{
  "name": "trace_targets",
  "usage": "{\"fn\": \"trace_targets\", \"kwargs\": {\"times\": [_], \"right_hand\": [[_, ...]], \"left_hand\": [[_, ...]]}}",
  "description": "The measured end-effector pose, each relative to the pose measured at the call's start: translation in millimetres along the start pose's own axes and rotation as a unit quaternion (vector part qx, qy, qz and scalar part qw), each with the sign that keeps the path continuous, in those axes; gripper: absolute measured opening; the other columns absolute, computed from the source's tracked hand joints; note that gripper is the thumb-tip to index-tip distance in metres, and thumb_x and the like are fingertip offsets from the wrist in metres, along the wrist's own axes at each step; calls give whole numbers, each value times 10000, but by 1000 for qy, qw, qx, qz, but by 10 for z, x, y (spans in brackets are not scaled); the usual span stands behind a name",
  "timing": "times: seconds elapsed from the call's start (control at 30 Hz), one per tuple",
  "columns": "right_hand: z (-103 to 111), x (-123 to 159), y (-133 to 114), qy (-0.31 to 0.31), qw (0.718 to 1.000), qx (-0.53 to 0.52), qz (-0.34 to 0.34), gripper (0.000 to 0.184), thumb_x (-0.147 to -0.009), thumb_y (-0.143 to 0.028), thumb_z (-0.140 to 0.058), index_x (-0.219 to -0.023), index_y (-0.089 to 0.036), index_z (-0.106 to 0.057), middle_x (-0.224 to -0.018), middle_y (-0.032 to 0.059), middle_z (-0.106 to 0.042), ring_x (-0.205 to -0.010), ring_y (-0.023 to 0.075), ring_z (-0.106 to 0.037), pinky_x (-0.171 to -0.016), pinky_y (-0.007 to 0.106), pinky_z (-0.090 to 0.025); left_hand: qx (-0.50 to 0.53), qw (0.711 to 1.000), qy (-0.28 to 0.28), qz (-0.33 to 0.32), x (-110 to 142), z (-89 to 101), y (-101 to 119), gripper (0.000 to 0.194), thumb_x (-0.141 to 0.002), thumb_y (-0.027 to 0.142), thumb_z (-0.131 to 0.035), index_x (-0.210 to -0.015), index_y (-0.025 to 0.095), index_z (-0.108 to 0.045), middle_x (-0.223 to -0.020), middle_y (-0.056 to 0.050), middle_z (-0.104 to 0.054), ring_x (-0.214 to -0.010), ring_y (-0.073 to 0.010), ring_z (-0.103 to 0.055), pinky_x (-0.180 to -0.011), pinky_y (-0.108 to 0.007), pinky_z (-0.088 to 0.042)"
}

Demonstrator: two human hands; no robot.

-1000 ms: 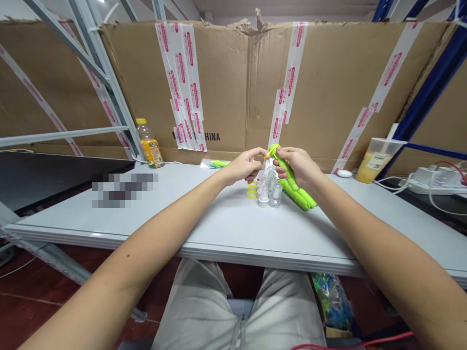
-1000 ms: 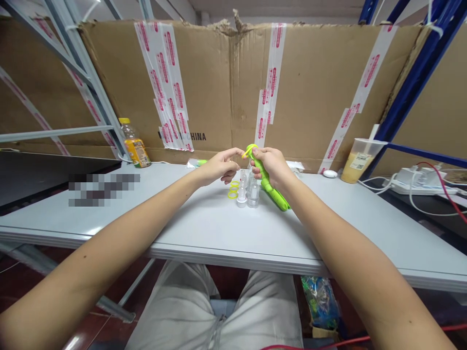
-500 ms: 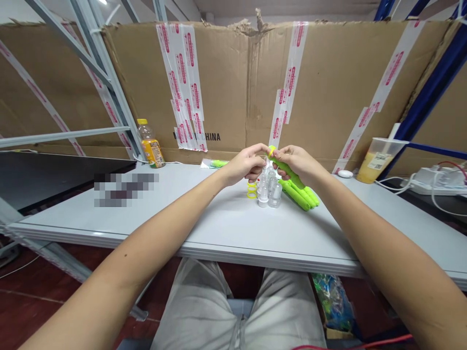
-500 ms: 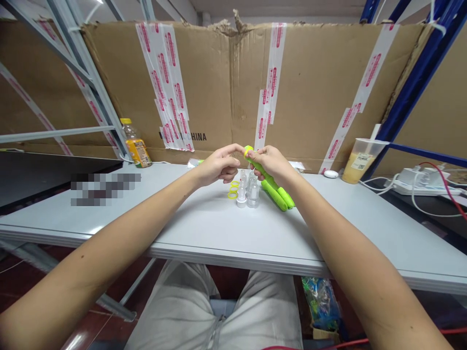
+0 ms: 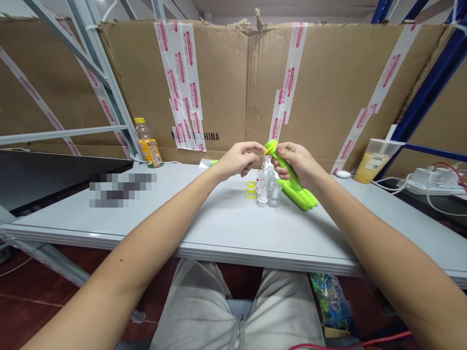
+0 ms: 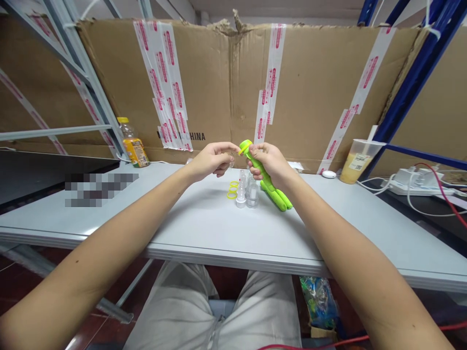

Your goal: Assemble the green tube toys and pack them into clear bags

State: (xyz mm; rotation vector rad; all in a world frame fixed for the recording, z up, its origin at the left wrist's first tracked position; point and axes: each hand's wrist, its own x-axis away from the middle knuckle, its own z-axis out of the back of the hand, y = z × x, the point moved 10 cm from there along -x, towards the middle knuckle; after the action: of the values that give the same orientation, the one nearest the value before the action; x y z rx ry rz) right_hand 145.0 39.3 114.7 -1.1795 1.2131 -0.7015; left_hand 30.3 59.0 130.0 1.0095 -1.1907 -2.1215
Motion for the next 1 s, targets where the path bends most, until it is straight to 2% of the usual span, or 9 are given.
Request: {"fn": "trace_targets", "kwargs": {"times": [0.13, 0.3, 0.43, 0.53, 0.67, 0.83, 0.9, 1.0], "right_hand": [[-31, 17, 24, -36, 999, 33, 7, 505, -756, -534, -794, -925, -244, -417, -656, -35, -549, -432, 78, -397, -396, 211, -279], [-174, 87, 67, -103, 989, 105, 6, 522, -789, -544, -762, -993, -266, -371, -652, -65, -542, -437, 85, -400, -409, 213, -291], [-261, 134, 57, -133, 974, 181, 16, 496, -825, -527, -723, -1016, -277, -341, -628, -95, -492, -444, 94, -386, -413, 221, -295], [-234, 125, 13, -113, 953, 280, 37, 470, -833, -492, -708, -1017, -270, -337, -670, -83, -487, -484, 101, -407, -450, 233, -311], [-173, 86, -65, -59, 898, 433, 60, 442, -810, -431, -703, -997, -242, -350, -739, -40, -503, -600, 133, -457, -534, 258, -334], [-136, 48, -139, 2, 844, 530, 84, 370, -817, -380, -657, -966, -228, -354, -821, 14, -537, -734, 188, -511, -606, 289, -363], [-113, 34, -125, 17, 845, 528, 80, 343, -831, -355, -636, -949, -233, -337, -827, 22, -541, -738, 193, -524, -606, 293, -375], [-13, 8, -67, 48, 864, 499, 48, 378, -819, -332, -655, -934, -243, -306, -828, 27, -537, -708, 191, -531, -561, 285, -386]], "left_hand": [[-25, 1000, 10, -5, -16, 43, -77, 243, -757, 126, -557, -982, 163, -641, -421, 100, -348, -352, -69, -328, -383, -211, -303], [30, 999, -12, 29, -40, -12, -219, 129, -734, 162, -571, -828, 148, -658, -464, 89, -311, -377, -52, -270, -383, -215, -251], [61, 998, -13, 32, -37, -12, -160, 135, -674, 155, -581, -750, 117, -686, -474, 82, -274, -410, -39, -214, -420, -217, -158], [61, 998, -14, 12, -25, -21, -37, 202, -667, 164, -571, -776, 92, -725, -456, 75, -277, -425, -46, -206, -444, -232, -145], [30, 999, 1, -31, -2, -35, 114, 187, -660, 166, -576, -729, 89, -733, -446, 61, -305, -437, -54, -228, -461, -247, -153], [30, 998, 7, -64, 47, -109, 253, 197, -694, 194, -584, -773, 93, -734, -449, 66, -318, -437, -57, -236, -471, -249, -163], [23, 998, 11, -66, 67, -130, 286, 202, -708, 199, -573, -787, 92, -725, -451, 69, -325, -436, -57, -244, -469, -245, -182], [-47, 996, 33, -70, 86, -124, 301, 210, -717, 183, -556, -808, 102, -726, -473, 54, -398, -457, -67, -310, -473, -234, -245]]}}
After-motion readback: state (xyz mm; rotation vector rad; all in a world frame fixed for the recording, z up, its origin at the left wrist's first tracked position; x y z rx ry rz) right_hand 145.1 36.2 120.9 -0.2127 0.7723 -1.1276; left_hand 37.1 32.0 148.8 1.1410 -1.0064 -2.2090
